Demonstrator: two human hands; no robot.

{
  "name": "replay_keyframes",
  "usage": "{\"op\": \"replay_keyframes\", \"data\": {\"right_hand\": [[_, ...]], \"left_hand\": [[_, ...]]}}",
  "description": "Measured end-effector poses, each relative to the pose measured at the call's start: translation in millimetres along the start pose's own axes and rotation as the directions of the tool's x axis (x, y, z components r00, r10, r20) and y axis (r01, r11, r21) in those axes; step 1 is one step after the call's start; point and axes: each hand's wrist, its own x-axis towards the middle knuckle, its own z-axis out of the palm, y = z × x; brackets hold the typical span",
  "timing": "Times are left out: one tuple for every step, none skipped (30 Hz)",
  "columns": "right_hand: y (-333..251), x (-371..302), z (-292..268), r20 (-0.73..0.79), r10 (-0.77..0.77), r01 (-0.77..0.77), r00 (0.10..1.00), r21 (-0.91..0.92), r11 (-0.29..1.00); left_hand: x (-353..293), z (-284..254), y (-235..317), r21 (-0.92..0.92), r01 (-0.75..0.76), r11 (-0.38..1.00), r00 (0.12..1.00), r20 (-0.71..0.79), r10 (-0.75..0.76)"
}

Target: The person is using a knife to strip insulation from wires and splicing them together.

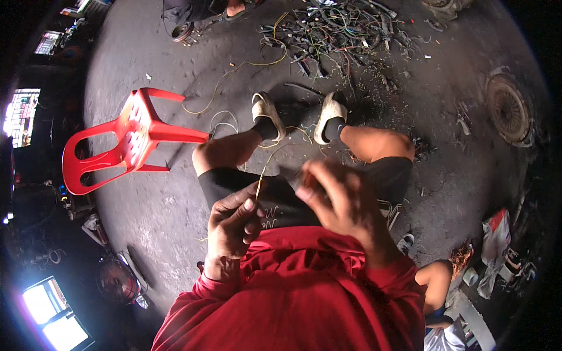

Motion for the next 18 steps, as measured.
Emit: {"op": "replay_keyframes", "data": {"right_hand": [[-4, -1, 6, -0.011, -0.108, 0.108, 0.994, -0.034, 0.994], [-5, -1, 11, 0.011, -0.159, 0.159, 0.987, -0.004, 0.987], [-10, 0, 13, 0.027, -0.173, 0.173, 0.985, -0.017, 0.985], [-14, 0, 15, 0.044, -0.189, 0.190, 0.981, -0.027, 0.981], [-16, 1, 16, 0.048, -0.174, 0.175, 0.984, -0.009, 0.985], [-15, 2, 18, 0.047, -0.174, 0.174, 0.984, -0.008, 0.985], [-13, 3, 19, 0.015, -0.188, 0.189, 0.982, -0.036, 0.981], [-11, 4, 19, -0.017, -0.203, 0.201, 0.979, -0.063, 0.977], [-12, 4, 18, -0.019, -0.202, 0.200, 0.979, -0.063, 0.978], [-13, 6, 16, 0.030, -0.179, 0.181, 0.983, -0.074, 0.981], [-14, 7, 15, 0.079, -0.155, 0.162, 0.985, -0.086, 0.983], [-14, 7, 14, 0.079, -0.155, 0.162, 0.985, -0.086, 0.983], [-14, 8, 15, 0.076, -0.155, 0.161, 0.985, -0.096, 0.982], [-14, 8, 16, 0.073, -0.154, 0.161, 0.985, -0.106, 0.981], [-13, 8, 17, 0.073, -0.154, 0.161, 0.985, -0.106, 0.981], [-12, 8, 18, 0.063, -0.162, 0.168, 0.985, -0.111, 0.979], [-11, 8, 19, 0.054, -0.170, 0.175, 0.984, -0.117, 0.978], [-11, 8, 18, 0.054, -0.170, 0.175, 0.984, -0.116, 0.978]], "left_hand": [[0, 1, 0, 0.013, -0.010, 1.000, 1.000, 0.014, 0.010], [0, 2, 0, 0.026, -0.021, 0.999, 0.999, 0.029, 0.021], [1, 3, -1, 0.027, -0.018, 0.999, 0.999, 0.031, 0.017], [2, 3, -2, 0.036, -0.037, 0.999, 0.998, 0.046, 0.035], [3, 3, -2, 0.046, -0.056, 0.997, 0.997, 0.060, 0.054], [3, 4, -2, 0.048, -0.056, 0.997, 0.997, 0.060, 0.053], [2, 5, -1, 0.082, -0.073, 0.994, 0.996, 0.066, 0.068], [1, 6, 0, 0.116, -0.090, 0.989, 0.994, 0.072, 0.082], [1, 5, -1, 0.117, -0.089, 0.989, 0.994, 0.072, 0.081], [1, 3, -1, 0.110, -0.086, 0.990, 0.993, 0.087, 0.076], [1, 3, -1, 0.102, -0.083, 0.991, 0.992, 0.102, 0.072], [0, 4, 0, 0.102, -0.082, 0.991, 0.992, 0.102, 0.072], [-1, 6, 1, 0.135, -0.093, 0.986, 0.992, 0.095, 0.080], [-1, 7, 2, 0.169, -0.103, 0.980, 0.992, 0.089, 0.089], [-1, 7, 1, 0.169, -0.103, 0.980, 0.992, 0.088, 0.089], [0, 6, 1, 0.174, -0.119, 0.978, 0.990, 0.097, 0.103], [0, 5, 1, 0.179, -0.135, 0.975, 0.988, 0.105, 0.118], [0, 4, 0, 0.179, -0.135, 0.975, 0.988, 0.104, 0.118]]}}
